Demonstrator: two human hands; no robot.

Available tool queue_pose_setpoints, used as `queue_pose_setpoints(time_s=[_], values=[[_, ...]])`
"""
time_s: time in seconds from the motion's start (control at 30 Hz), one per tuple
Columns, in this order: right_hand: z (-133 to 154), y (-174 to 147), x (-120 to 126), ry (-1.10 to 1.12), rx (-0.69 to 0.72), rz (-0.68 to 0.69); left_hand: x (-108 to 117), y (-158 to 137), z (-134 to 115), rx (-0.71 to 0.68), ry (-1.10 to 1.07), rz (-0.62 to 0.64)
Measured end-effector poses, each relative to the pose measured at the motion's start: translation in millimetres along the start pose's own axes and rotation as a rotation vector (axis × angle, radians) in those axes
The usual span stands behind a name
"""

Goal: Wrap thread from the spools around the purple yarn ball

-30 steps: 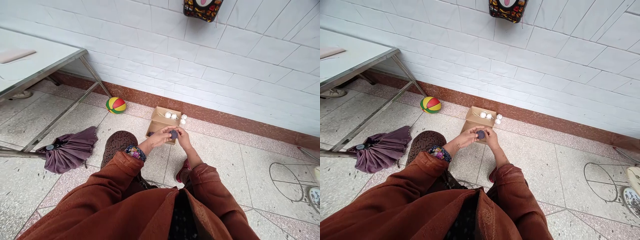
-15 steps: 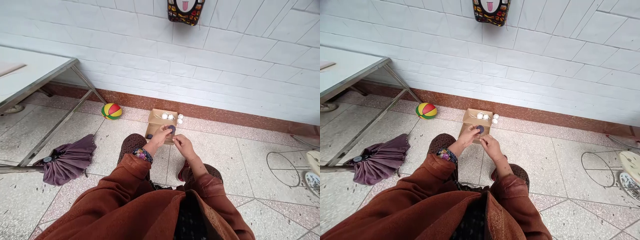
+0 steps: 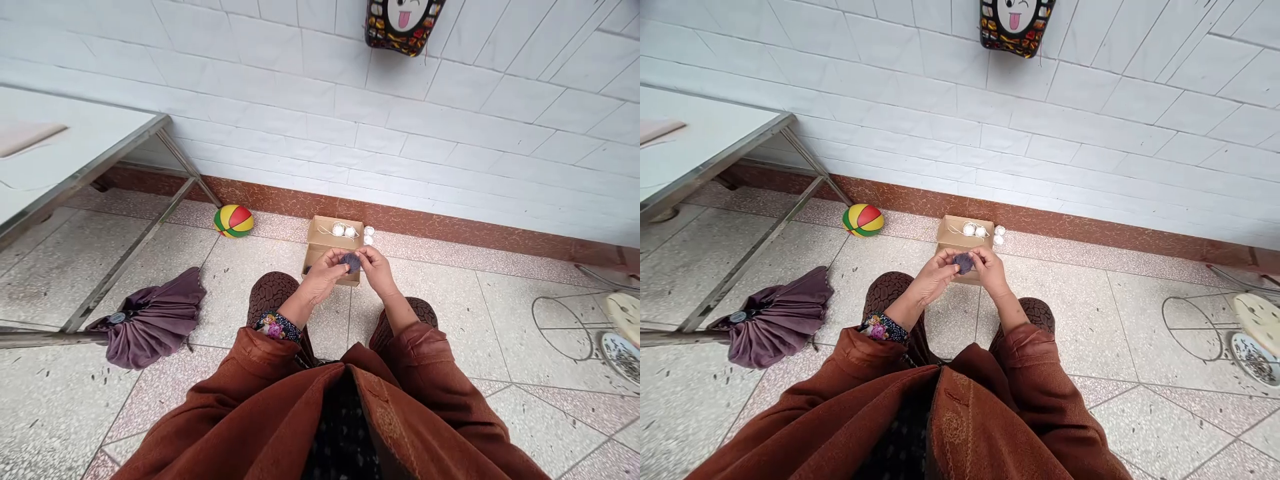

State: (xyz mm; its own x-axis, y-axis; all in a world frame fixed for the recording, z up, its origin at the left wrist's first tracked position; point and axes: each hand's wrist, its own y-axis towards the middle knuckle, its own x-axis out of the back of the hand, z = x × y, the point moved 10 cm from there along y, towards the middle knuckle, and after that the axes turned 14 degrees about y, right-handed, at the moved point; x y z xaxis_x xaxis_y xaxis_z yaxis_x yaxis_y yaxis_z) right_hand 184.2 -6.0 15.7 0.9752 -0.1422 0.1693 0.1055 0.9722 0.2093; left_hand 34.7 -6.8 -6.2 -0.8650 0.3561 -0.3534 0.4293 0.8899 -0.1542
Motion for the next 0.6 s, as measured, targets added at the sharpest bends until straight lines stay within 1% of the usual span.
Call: queue_pose_setpoints(time_s=[0.07,0.13,0.2,0.3,0.37,0.4,0.47,0.53,0.6], values=[[-4.6,-12.0,-13.5,0.008,-0.007,0.015,9.5,-3.5,-2.2,0.034,-0.090,-0.027],[-3.8,-29.3,-28.8,-0.020,0.028,0.052,20.1,-7.0,-0.2,0.072,-0.156,-0.060],[1.5,-47.9,-43.5,-0.084,0.075,0.112,30.0,-11.2,2.2,0.088,-0.174,-0.087],[18.3,-72.1,-62.6,-0.225,0.139,0.244,39.7,-19.7,4.6,0.082,-0.153,-0.112],[37.0,-83.6,-71.9,-0.308,0.193,0.334,44.1,-26.7,6.9,0.080,-0.140,-0.145],[48.4,-87.4,-74.7,-0.332,0.224,0.369,46.2,-30.6,7.9,0.077,-0.133,-0.168],[72.4,-88.9,-75.0,-0.336,0.283,0.393,48.4,-38.2,8.0,0.053,-0.102,-0.203],[92.5,-80.9,-68.2,-0.297,0.323,0.361,46.4,-45.2,5.4,0.011,-0.041,-0.198],[102.8,-65.3,-57.2,-0.250,0.338,0.300,39.1,-51.1,2.7,-0.017,0.036,-0.142]])
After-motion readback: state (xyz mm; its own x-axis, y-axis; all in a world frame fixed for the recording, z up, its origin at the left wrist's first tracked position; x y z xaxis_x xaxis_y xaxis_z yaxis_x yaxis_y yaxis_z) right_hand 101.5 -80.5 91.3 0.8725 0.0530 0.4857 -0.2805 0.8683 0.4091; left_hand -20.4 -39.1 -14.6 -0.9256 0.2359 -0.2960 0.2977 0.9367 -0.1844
